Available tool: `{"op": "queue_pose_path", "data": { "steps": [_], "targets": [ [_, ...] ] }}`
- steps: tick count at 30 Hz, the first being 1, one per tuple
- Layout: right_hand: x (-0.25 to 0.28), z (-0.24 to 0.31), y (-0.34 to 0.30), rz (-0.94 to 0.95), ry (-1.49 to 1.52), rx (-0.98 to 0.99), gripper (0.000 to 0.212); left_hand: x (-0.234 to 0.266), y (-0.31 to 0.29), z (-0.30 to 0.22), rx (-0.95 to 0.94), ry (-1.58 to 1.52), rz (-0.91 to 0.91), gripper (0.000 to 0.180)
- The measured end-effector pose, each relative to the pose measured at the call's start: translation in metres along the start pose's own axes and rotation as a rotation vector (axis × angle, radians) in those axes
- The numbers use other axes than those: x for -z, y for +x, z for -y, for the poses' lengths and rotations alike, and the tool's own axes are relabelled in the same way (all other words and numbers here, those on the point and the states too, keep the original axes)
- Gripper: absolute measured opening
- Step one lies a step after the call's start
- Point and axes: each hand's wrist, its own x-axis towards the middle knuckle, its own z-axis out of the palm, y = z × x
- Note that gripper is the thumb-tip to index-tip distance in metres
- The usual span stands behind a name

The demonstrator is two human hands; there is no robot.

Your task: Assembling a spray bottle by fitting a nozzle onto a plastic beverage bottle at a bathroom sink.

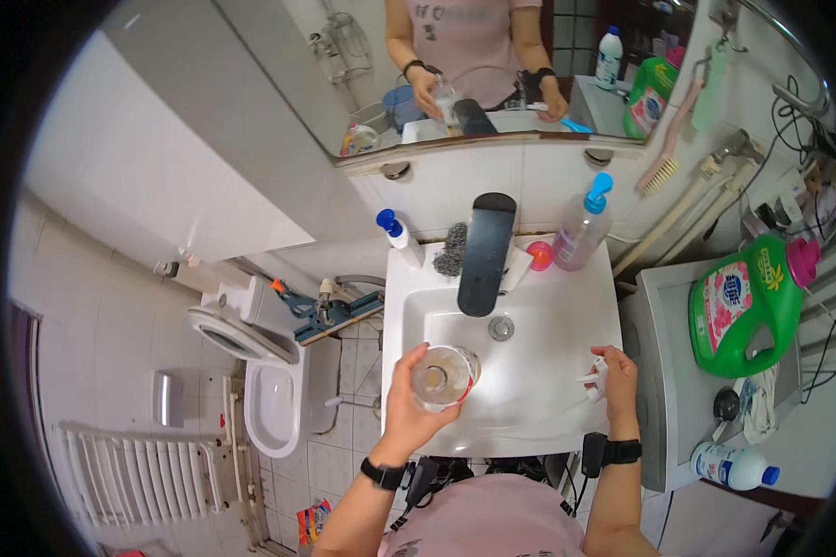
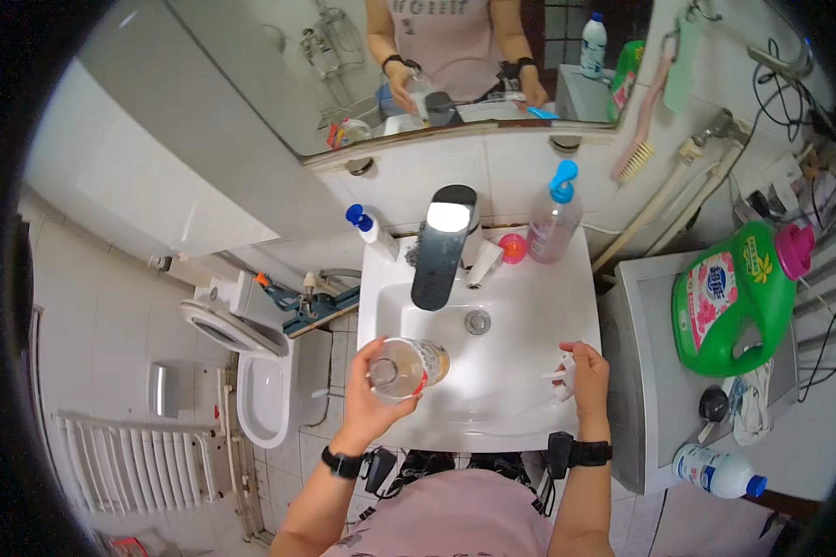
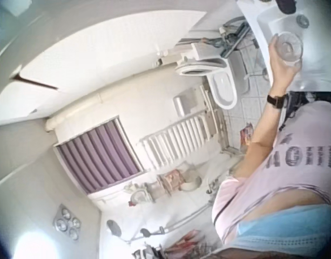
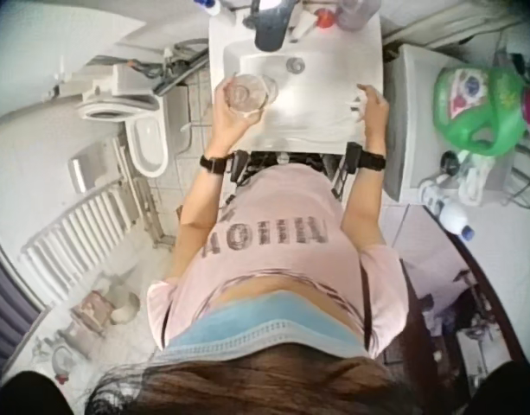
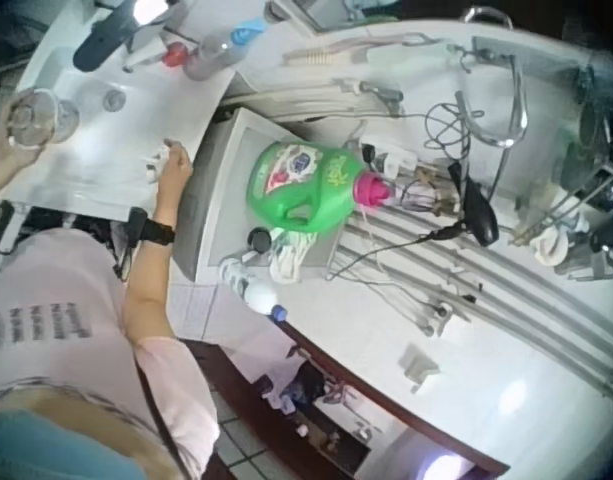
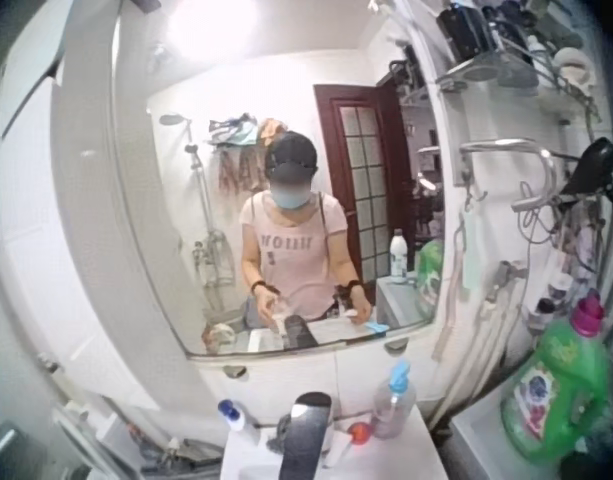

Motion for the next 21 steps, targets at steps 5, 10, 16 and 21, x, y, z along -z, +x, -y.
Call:
{"op": "queue_pose_path", "data": {
  "steps": [5,10,16,21],
  "targets": [
    [0.006,-0.012,-0.006,-0.036,-0.022,-0.017,0.032,-0.005,-0.010,0.012,0.019,-0.044,0.028,0.080],
    [0.016,-0.008,-0.005,-0.080,0.016,0.007,0.033,-0.013,0.010,0.048,0.676,-0.901,-0.095,0.061],
    [0.057,0.010,-0.022,-0.251,-0.016,0.096,0.033,-0.047,0.013,0.075,0.936,-1.138,0.090,0.047],
    [0.074,0.022,-0.040,-0.364,0.032,0.150,0.035,-0.080,0.019,0.069,1.010,-1.381,0.396,0.055]
  ]
}}
